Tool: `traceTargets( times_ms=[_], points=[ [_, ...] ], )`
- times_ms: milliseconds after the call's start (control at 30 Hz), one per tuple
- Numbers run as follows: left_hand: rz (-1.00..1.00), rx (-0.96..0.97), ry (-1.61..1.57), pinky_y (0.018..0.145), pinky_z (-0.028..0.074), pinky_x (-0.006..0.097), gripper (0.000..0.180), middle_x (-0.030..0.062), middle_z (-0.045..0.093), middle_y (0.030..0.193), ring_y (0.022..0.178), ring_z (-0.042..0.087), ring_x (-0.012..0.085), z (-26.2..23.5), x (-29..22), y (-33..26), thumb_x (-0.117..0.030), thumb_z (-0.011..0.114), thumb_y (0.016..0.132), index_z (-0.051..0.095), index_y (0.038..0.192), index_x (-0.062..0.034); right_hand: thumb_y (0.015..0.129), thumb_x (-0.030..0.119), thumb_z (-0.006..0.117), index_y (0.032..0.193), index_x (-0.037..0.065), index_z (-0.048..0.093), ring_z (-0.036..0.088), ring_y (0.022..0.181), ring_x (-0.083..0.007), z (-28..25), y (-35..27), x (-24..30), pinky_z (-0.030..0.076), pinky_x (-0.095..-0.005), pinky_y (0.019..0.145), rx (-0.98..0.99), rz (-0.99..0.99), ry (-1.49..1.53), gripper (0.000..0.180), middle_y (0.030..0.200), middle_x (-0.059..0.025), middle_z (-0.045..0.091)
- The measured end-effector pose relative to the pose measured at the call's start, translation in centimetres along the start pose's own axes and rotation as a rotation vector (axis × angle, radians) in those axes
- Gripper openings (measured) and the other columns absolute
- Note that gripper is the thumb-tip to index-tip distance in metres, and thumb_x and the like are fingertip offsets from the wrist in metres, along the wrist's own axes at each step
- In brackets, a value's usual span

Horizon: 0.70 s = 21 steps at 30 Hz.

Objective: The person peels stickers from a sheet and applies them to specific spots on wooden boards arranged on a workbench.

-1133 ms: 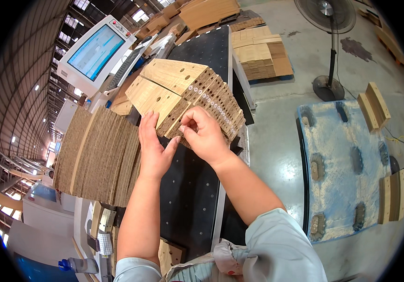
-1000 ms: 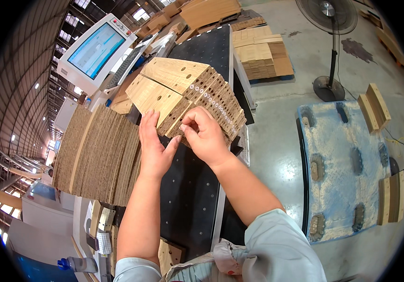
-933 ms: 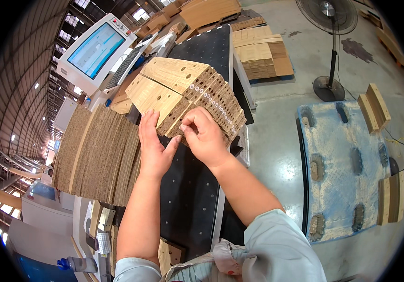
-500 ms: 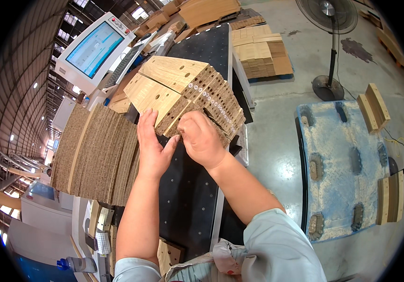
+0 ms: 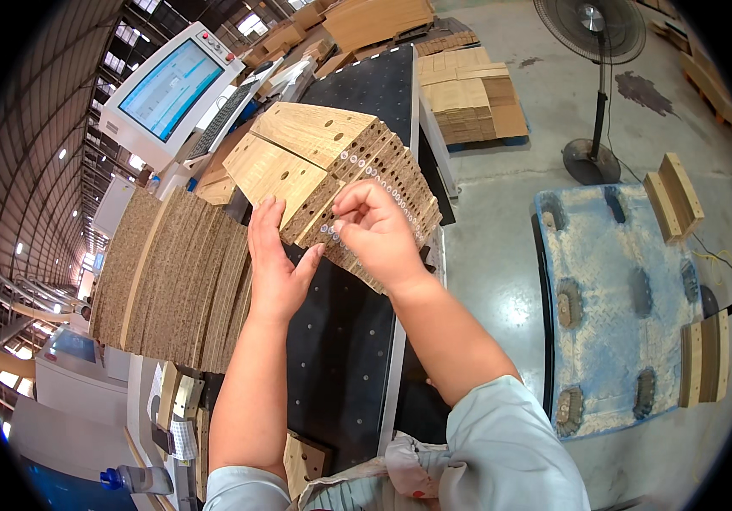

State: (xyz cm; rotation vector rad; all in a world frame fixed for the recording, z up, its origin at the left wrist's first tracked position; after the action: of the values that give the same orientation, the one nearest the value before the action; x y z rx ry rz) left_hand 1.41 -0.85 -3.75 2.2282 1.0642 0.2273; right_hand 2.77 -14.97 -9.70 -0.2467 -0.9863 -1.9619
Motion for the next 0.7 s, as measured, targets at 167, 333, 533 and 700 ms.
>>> traceTargets(
  times_ms=[167, 333, 533, 700],
  points=[
    [-0.010, 0.000, -0.015, 0.111, 0.026, 0.049, 0.083, 0.0202, 0.033, 0.142, 0.135, 0.027, 0.0422, 0.0, -0.1, 0.0, -0.006, 0.078, 0.068, 0.033, 0.137, -0.0054, 0.075, -0.013, 0.056, 0.084, 0.005, 0.052, 0.049, 0.090, -0.0119, 1.1, -0.2, -0.3, 0.041, -0.0258, 0.079, 0.013, -0.108, -0.104, 0.020, 0.099, -0.0058, 0.048],
    [-0.001, -0.014, 0.003, 0.111, 0.025, 0.049, 0.085, 0.0207, 0.036, 0.141, 0.134, 0.030, 0.0412, 0.1, 0.2, -0.1, -0.004, 0.078, 0.066, 0.033, 0.138, -0.0059, 0.076, -0.014, 0.054, 0.083, 0.005, 0.053, 0.051, 0.087, -0.0140, 1.8, -0.8, 0.3, 0.043, -0.0265, 0.074, -0.043, -0.237, -0.290, 0.020, 0.099, -0.0070, 0.049],
    [-0.017, -0.013, -0.027, 0.111, 0.025, 0.049, 0.086, 0.0203, 0.036, 0.141, 0.133, 0.031, 0.0411, 0.0, 0.0, 0.0, -0.002, 0.078, 0.065, 0.033, 0.138, -0.0066, 0.070, -0.016, 0.054, 0.086, 0.005, 0.055, 0.055, 0.083, -0.0219, 2.7, -1.7, 1.1, 0.047, -0.0283, 0.068, -0.013, -0.470, -0.596, 0.026, 0.099, -0.0122, 0.054],
    [-0.011, -0.026, -0.030, 0.111, 0.025, 0.048, 0.086, 0.0197, 0.036, 0.142, 0.133, 0.031, 0.0409, -0.1, 0.1, -0.1, -0.002, 0.078, 0.065, 0.034, 0.138, -0.0067, 0.066, -0.017, 0.054, 0.086, 0.004, 0.055, 0.055, 0.084, -0.0260, 3.1, -1.9, 1.4, 0.047, -0.0330, 0.070, 0.011, -0.502, -0.656, 0.029, 0.098, -0.0131, 0.055]
  ],
)
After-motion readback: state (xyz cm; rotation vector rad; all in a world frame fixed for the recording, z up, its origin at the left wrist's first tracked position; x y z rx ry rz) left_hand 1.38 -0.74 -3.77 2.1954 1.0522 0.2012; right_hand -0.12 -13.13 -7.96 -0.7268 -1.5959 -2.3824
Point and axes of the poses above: each hand's wrist, its own y-axis towards the middle knuckle, its own z-axis out of the palm, x = y × z, the point moved 8 cm from there along y, towards the middle knuckle
